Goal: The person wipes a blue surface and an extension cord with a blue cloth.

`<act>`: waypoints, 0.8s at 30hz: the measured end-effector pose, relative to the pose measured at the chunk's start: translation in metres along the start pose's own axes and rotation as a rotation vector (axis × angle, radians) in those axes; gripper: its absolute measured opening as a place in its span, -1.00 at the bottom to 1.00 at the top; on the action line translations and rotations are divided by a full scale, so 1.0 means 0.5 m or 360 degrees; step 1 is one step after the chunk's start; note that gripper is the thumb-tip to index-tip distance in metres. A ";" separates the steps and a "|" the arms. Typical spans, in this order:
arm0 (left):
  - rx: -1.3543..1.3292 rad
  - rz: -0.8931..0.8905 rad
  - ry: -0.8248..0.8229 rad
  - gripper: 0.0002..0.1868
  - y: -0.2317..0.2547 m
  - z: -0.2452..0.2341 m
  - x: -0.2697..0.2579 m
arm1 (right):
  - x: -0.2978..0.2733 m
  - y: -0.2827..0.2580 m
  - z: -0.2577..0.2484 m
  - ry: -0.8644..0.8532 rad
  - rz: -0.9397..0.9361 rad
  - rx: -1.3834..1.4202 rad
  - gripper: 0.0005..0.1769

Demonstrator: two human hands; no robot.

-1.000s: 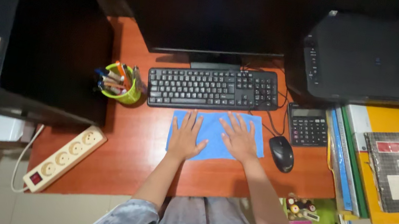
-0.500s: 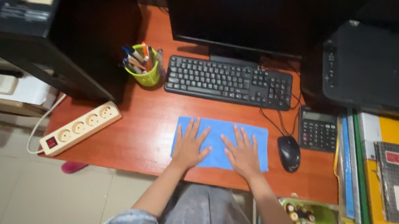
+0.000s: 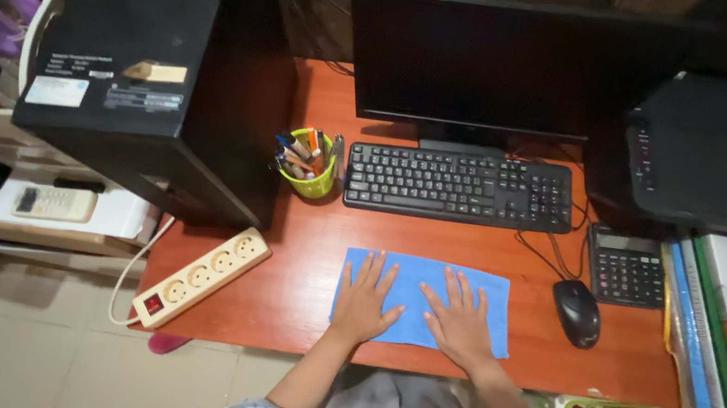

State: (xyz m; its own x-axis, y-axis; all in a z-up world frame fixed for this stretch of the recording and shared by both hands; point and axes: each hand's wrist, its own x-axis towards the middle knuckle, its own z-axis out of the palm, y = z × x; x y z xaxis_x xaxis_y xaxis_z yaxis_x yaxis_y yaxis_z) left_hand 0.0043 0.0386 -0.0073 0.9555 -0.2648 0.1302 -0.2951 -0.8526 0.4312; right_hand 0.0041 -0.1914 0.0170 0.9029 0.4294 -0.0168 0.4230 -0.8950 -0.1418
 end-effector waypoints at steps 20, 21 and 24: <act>0.0038 0.0046 -0.0195 -0.08 -0.203 -0.080 0.095 | 0.192 -0.092 0.040 0.0031 0.0092 0.0060 -0.36; 0.0031 0.0055 -0.0205 -0.08 -0.205 -0.082 0.097 | 0.194 -0.093 0.040 0.0101 0.0066 0.0060 -0.37; 0.0023 0.0081 -0.0221 -0.07 -0.205 -0.084 0.098 | 0.193 -0.095 0.038 0.0116 0.0094 0.0088 -0.37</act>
State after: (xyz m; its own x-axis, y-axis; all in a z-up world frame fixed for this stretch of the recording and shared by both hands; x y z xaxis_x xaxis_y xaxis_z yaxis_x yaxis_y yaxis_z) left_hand 0.0815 0.1321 -0.0076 0.9299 -0.3669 0.0264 -0.3441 -0.8425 0.4144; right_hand 0.0700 -0.1051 0.0031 0.9301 0.3645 0.0450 0.3659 -0.9096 -0.1970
